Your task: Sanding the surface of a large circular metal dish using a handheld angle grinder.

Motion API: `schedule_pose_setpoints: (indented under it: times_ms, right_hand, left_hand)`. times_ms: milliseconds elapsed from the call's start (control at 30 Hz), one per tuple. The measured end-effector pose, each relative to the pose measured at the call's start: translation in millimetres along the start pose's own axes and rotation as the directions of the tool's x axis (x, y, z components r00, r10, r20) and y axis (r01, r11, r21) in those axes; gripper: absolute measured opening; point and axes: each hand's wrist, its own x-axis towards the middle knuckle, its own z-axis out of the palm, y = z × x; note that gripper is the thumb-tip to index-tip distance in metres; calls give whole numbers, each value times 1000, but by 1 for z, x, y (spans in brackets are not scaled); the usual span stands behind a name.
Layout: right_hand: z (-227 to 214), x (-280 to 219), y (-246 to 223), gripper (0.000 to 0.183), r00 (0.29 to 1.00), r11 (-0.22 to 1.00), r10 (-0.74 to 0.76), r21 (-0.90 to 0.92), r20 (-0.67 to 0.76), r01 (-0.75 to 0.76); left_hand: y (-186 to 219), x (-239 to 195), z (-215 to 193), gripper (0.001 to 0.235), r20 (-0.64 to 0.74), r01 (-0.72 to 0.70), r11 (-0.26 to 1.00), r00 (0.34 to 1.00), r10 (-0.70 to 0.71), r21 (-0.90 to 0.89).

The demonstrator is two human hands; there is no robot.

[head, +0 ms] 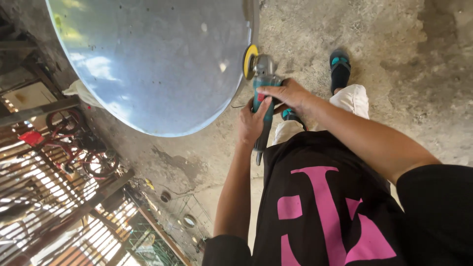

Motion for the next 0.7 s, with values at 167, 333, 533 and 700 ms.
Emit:
schedule_pose_setpoints:
  times_ms: [167, 333, 533, 700]
  right_hand:
    - [-10, 3, -21, 48, 999, 999, 12, -39, -33, -13]
    - [9, 3, 9, 49, 999, 999, 29, 34, -25, -28]
    - [39, 12, 62, 52, 1000, 991, -18, 135, -19, 20]
    - [67, 16, 114, 47, 998, 979, -66, 195, 20, 61]
  left_hand:
    - [9, 13, 5, 58, -33, -52, 998, 998, 53, 17]
    - [-6, -4, -12, 60, -20, -35, 998, 999, 36, 50]
    - [-29, -29, -40, 60, 4, -22, 995, 1000, 21, 99]
    - [-71, -52, -60, 59, 15, -23, 989, 1000, 21, 146]
